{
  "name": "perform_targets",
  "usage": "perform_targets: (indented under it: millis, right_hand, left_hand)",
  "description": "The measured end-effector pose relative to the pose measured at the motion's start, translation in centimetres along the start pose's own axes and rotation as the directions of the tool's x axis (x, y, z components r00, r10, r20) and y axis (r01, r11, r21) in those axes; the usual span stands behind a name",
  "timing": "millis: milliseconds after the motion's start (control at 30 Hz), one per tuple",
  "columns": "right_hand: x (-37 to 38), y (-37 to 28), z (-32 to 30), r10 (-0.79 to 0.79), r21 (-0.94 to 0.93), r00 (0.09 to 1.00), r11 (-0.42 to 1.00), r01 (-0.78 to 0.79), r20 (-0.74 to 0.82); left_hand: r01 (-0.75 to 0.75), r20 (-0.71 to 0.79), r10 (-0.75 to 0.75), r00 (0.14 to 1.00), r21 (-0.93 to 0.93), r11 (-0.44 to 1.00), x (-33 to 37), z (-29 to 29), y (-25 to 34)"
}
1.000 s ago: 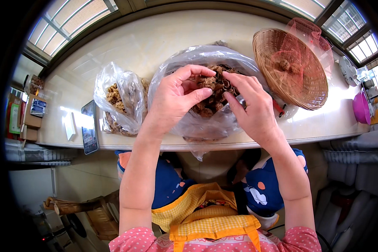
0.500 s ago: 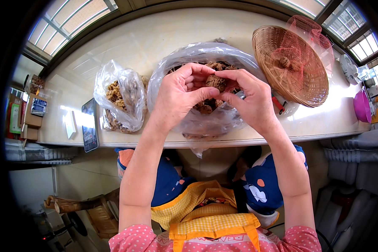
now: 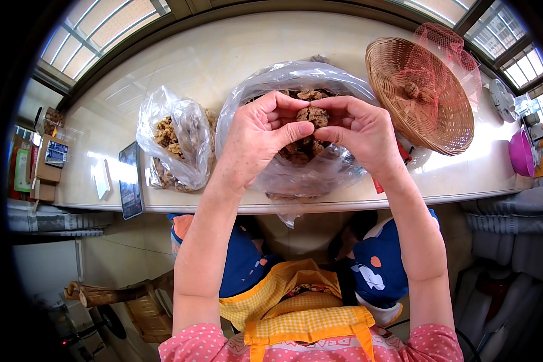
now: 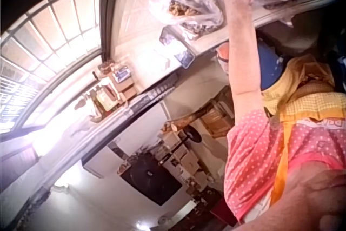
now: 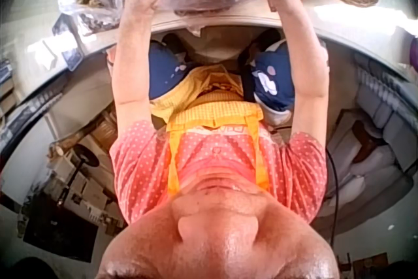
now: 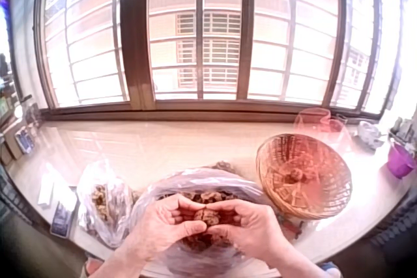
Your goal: The person cracks walnuts using a handheld tool and removes the nutmeat from the shells. They pick individual walnuts from a plastic bag, use the tool to break the shells, and then manually separate the meat from the broken shells, placing the components into different bags and a basket.
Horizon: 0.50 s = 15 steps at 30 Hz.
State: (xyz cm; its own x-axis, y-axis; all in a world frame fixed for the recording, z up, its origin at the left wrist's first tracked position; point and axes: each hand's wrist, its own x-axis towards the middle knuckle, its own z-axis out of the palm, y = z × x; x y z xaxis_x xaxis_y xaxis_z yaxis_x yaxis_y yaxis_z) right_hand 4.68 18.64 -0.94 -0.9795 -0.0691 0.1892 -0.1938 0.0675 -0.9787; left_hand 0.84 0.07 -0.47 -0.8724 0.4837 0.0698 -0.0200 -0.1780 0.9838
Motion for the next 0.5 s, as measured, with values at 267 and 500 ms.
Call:
perform_targets:
  millis: [267, 500]
  right_hand:
    - [0.1, -0.57, -0.1, 0.048, 0.093, 0.998, 0.994, -0.051, 0.036]
    - [-0.05, 0.14, 0.4, 0.011, 0.171, 1.0, 0.985, -0.011, -0.004]
  left_hand:
    - [0.055, 0.031, -0.054, 0.998, -0.056, 0.997, -0.04, -0.23, 0.14]
    - [0.028, -0.001, -0.028, 1.0, -0.073, 0.997, -0.01, -0.32, -0.23]
